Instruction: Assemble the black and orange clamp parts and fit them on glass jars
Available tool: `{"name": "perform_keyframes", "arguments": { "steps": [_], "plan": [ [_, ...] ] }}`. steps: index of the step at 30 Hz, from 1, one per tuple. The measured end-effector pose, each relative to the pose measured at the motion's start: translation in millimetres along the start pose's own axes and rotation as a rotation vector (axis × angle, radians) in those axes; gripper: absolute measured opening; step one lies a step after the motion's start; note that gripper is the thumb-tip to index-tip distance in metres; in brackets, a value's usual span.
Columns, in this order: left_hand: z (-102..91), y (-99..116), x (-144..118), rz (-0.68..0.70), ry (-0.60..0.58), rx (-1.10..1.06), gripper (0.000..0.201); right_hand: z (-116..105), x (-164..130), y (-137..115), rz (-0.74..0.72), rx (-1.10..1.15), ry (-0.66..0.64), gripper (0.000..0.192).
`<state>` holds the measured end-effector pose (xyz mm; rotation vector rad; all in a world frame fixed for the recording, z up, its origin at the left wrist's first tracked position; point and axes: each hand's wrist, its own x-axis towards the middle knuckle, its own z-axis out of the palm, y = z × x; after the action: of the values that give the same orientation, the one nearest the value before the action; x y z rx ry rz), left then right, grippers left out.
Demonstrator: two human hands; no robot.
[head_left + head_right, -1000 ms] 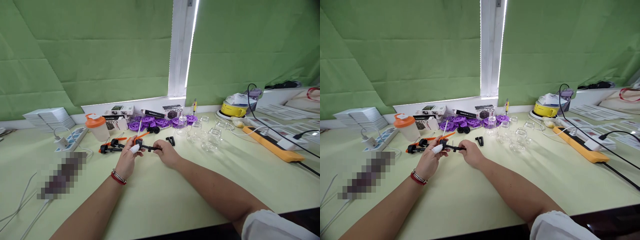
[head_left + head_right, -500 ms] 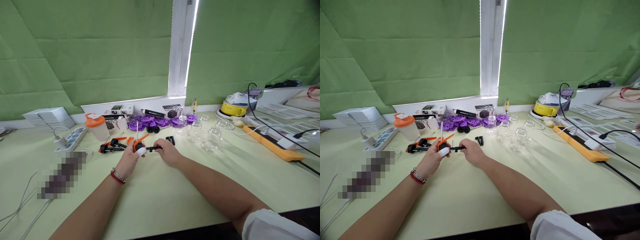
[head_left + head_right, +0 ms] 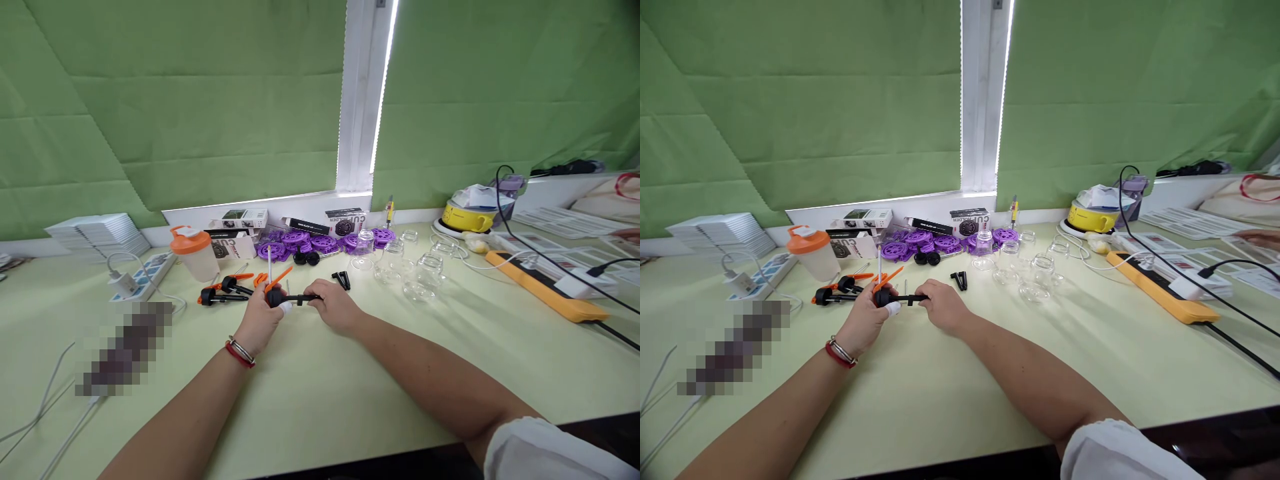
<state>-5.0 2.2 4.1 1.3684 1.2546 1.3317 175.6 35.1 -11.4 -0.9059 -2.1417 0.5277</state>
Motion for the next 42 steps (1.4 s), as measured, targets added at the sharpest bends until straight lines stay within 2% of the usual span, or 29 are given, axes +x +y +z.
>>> {"name": "perform_keyframes", "arguments": {
  "steps": [4, 12, 21, 33, 37, 39, 42],
  "plan": [
    [-0.1, -1, 0, 0.007, 0.05, 0.086, 0.032, 1, -1, -2, 0.013, 0.014, -0.006, 0.019],
    [-1.9, -7, 1, -0.003, 0.057, 0.069, 0.035, 4, -3, -6, 0.05, 0.041, -0.012, 0.017],
    [-3.1, -6, 3, -0.082, -0.009, -0.032, 0.038, 6, -4, -6, 0.028, 0.034, -0.021, 0.019],
    [-5.4, 1, 2, -0.143, -0.116, -0.03, 0.046, 8, -7, -9, -0.011, -0.038, -0.09, 0.021],
    [-2.8, 1, 0, -0.155, -0.113, -0.024, 0.048, 11, -8, -10, 0.003, -0.051, -0.088, 0.02],
    [-2.1, 2, 0, -0.163, -0.097, -0.037, 0.051, 13, -10, -12, 0.006, -0.045, -0.095, 0.027],
    [-2.4, 3, 0, -0.153, -0.067, -0.113, 0.056, 13, -12, -17, 0.001, -0.035, -0.154, 0.048]
  ]
}}
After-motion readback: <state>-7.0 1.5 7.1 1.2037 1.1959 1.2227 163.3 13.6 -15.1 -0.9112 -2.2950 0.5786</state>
